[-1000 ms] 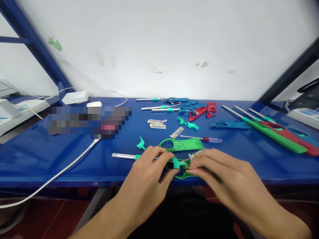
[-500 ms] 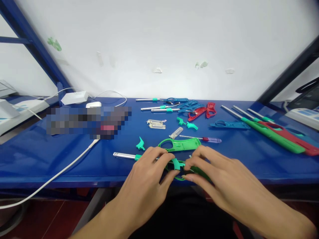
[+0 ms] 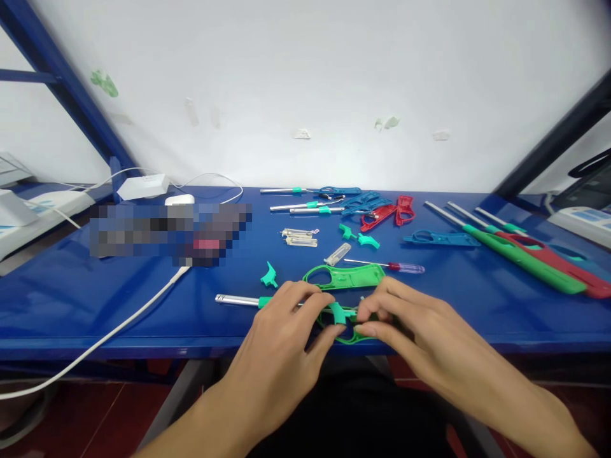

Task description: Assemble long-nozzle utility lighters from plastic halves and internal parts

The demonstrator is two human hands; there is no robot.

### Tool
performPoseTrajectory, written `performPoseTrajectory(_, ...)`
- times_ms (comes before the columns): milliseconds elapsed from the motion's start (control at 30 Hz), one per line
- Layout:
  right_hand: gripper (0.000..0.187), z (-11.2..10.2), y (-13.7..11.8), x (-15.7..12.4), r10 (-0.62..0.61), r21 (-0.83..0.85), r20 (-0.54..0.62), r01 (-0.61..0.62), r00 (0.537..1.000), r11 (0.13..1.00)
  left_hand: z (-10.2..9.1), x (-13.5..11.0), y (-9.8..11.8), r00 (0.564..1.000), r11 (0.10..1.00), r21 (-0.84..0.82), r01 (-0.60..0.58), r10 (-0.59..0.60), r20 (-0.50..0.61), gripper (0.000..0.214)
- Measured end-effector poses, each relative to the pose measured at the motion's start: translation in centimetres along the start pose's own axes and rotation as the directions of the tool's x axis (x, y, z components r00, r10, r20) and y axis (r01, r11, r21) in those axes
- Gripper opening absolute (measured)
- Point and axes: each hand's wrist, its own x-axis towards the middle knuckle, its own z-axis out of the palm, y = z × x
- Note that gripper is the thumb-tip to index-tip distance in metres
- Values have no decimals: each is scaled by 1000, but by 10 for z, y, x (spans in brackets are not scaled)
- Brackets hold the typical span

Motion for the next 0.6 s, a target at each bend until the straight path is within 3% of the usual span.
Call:
performPoseTrajectory(233,20,4,-6,-5,81,80,-67,-76,994,994,-1,0,-2,1000,1000,10,-22,22,-4,20)
performPoseTrajectory(433,6,5,-4,-5,-58,26,-190,65,980,998,2,-1,-3,1000,1000,2,-20,20,3,18)
performPoseTrajectory(600,6,8,-4,-7,-71,30,-332,86,940,996,3,-2,-4,999,999,15,-44,44,-5,15)
